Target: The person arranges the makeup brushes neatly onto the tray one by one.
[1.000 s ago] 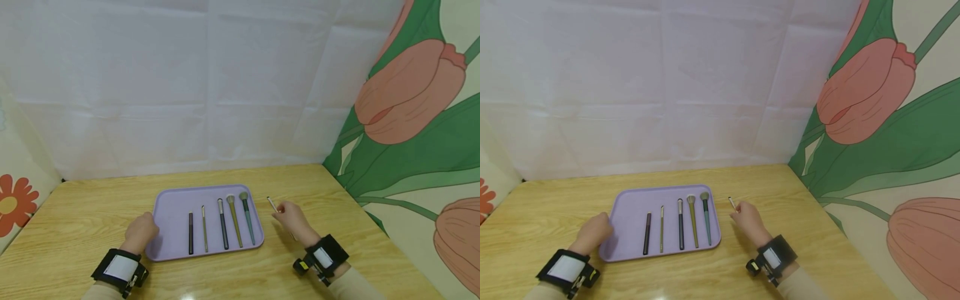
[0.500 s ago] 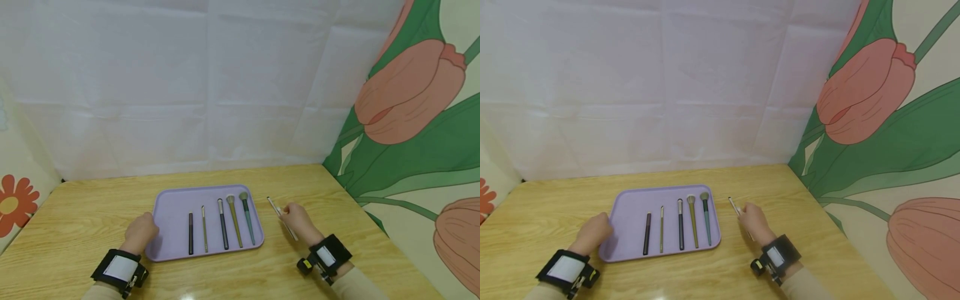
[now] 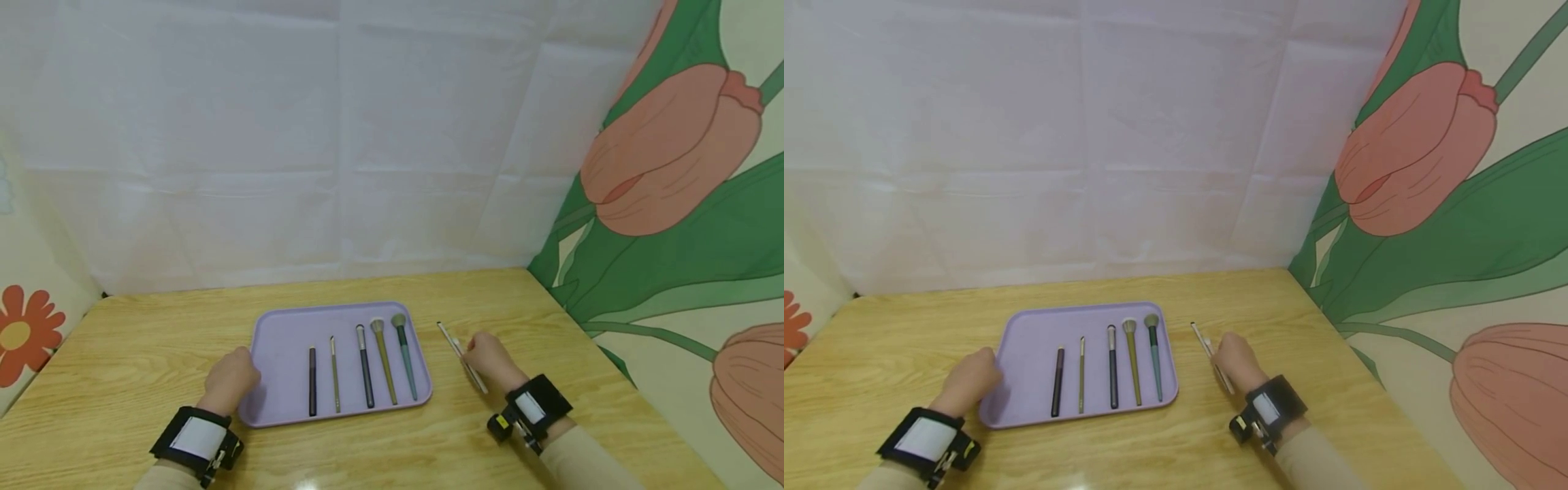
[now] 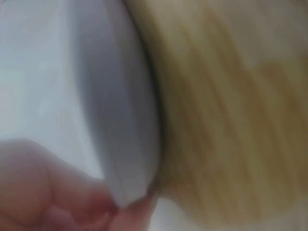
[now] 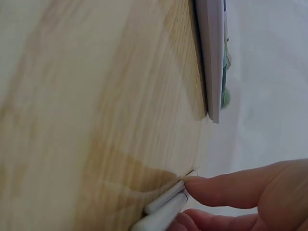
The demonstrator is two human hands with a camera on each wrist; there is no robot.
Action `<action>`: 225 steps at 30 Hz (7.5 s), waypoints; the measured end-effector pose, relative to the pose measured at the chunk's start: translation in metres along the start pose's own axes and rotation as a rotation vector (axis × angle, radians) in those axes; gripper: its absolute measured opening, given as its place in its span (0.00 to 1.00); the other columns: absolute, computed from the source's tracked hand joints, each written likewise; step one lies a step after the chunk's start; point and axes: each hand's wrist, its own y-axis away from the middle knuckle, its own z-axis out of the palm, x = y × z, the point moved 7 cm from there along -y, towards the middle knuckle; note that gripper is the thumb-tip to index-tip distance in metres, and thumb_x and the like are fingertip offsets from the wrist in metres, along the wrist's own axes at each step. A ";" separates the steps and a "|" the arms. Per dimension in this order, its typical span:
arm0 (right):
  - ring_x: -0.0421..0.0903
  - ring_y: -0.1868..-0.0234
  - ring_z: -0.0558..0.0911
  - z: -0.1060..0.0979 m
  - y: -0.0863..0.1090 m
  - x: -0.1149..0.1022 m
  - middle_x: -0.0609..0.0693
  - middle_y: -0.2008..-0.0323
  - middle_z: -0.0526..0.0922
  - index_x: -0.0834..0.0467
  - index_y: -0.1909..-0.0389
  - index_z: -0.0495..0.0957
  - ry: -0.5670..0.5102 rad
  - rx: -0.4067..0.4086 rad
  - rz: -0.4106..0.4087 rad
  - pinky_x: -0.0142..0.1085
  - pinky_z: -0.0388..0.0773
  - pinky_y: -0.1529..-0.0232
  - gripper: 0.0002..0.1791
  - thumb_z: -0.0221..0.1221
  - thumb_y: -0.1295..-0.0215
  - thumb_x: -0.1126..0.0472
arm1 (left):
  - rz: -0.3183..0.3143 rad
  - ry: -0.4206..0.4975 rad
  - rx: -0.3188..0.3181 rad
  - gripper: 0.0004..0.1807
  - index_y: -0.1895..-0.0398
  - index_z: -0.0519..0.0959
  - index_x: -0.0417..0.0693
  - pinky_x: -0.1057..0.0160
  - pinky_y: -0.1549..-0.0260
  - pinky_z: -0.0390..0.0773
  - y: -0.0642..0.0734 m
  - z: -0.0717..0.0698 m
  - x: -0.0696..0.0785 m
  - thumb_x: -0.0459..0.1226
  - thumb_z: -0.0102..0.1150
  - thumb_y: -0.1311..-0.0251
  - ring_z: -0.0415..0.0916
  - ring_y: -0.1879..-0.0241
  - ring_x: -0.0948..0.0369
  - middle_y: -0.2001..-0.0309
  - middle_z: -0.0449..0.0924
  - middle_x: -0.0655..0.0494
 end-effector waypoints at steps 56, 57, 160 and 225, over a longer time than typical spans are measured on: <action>0.43 0.78 0.80 -0.015 0.009 -0.008 0.56 0.75 0.83 0.69 0.70 0.74 -0.494 -0.087 0.036 0.39 0.81 0.72 0.04 0.58 0.38 0.72 | 0.047 -0.003 0.038 0.08 0.67 0.70 0.23 0.59 0.80 0.72 -0.001 0.001 -0.001 0.26 0.50 0.44 0.71 0.77 0.52 0.76 0.71 0.44; 0.43 0.77 0.80 -0.014 0.009 -0.008 0.56 0.75 0.83 0.70 0.69 0.74 -0.505 -0.087 0.031 0.39 0.81 0.72 0.04 0.58 0.37 0.72 | 0.046 -0.003 0.037 0.08 0.67 0.70 0.23 0.59 0.80 0.72 -0.001 0.001 -0.002 0.26 0.50 0.44 0.71 0.77 0.52 0.76 0.71 0.44; 0.39 0.83 0.78 0.081 0.010 -0.144 0.54 0.77 0.83 0.73 0.65 0.76 -0.753 -0.263 -0.124 0.33 0.79 0.78 0.07 0.61 0.39 0.71 | 0.012 0.002 0.017 0.07 0.67 0.71 0.25 0.60 0.80 0.72 -0.003 -0.001 0.001 0.26 0.49 0.45 0.72 0.76 0.52 0.75 0.71 0.45; 0.42 0.91 0.76 0.133 0.033 -0.252 0.53 0.91 0.77 0.61 0.87 0.70 -0.450 -0.235 -0.191 0.29 0.72 0.89 0.18 0.65 0.44 0.71 | 0.030 -0.012 0.013 0.08 0.67 0.71 0.25 0.59 0.79 0.72 -0.002 -0.001 0.006 0.27 0.51 0.46 0.72 0.76 0.52 0.76 0.71 0.45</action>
